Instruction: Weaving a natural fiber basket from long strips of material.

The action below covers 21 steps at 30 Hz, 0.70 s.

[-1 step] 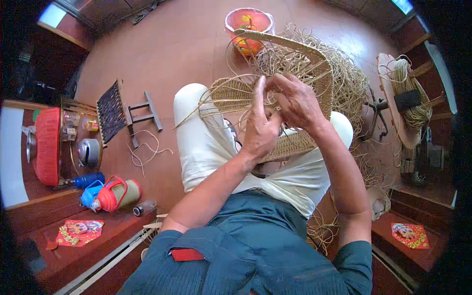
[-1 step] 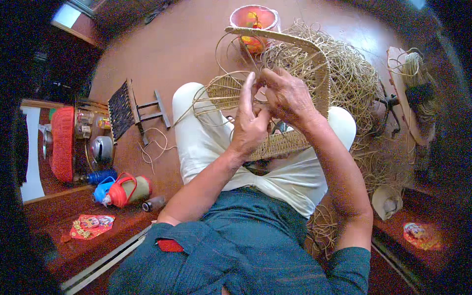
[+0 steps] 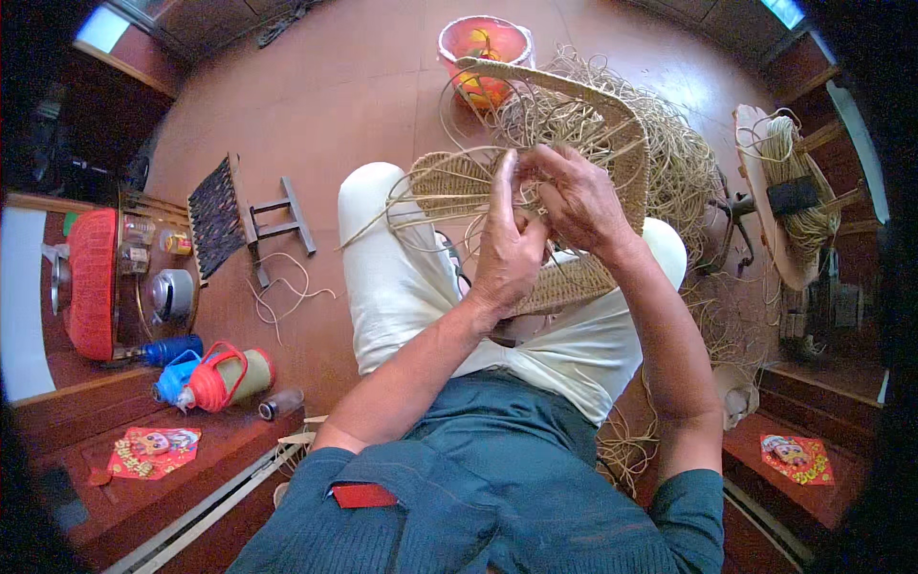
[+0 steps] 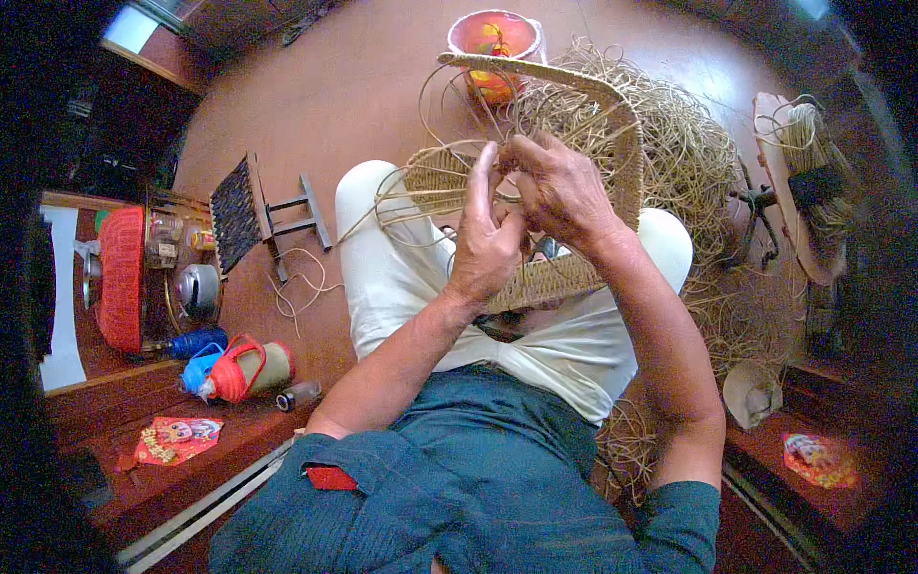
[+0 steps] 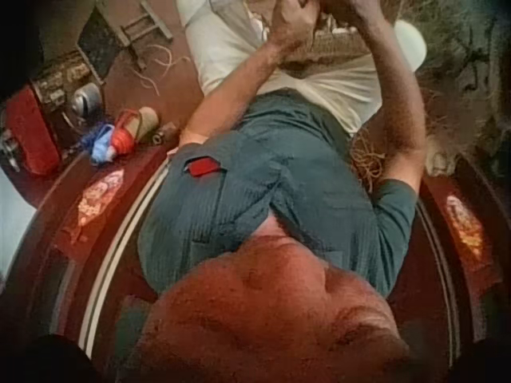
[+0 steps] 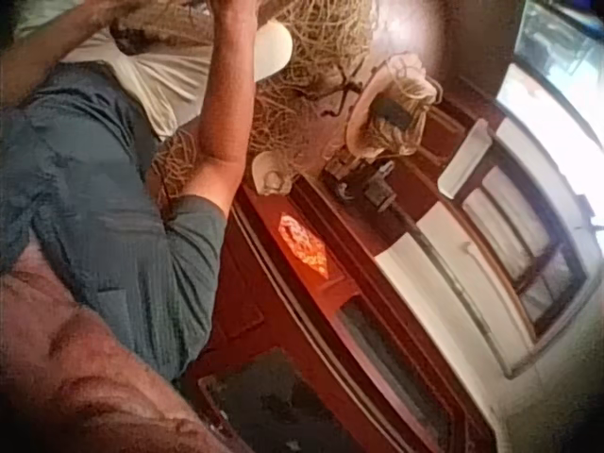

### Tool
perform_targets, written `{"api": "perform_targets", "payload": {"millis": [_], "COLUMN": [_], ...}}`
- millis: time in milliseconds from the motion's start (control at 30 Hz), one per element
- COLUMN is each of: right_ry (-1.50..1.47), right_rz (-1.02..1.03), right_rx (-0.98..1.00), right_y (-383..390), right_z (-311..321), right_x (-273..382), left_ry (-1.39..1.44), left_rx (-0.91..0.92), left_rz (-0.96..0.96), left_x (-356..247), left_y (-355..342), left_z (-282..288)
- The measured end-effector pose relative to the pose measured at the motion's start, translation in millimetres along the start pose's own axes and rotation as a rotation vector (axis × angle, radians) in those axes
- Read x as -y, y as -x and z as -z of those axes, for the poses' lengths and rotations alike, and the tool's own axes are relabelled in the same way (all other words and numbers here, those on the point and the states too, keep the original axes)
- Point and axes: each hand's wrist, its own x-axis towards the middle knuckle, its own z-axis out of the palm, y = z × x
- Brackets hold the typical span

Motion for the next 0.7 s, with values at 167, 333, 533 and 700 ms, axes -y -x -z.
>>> {"api": "perform_targets", "payload": {"millis": [167,333,533,700], "right_ry": [-0.017,-0.030,-0.046,-0.090], "right_rz": [-0.054,0.044,0.027,-0.073], "right_rx": [0.058,0.043,0.054,0.112], "right_y": [-1.4,-4.0,-2.6,-1.0], "right_z": [8.0,10.6,10.8,12.9], "right_x": [7.8,4.9,2.9,4.6], "left_ry": [0.170,0.008,0.064,0.026], "left_rx": [-0.074,-0.090,-0.062,-0.097], "left_rz": [0.123,0.017,0.044,0.015], "left_x": [-1.0,8.0,0.7,-14.5], "left_y": [-4.9,-5.4,-3.0,-7.6], "left_z": [-4.5,-2.6,0.9,17.2]}}
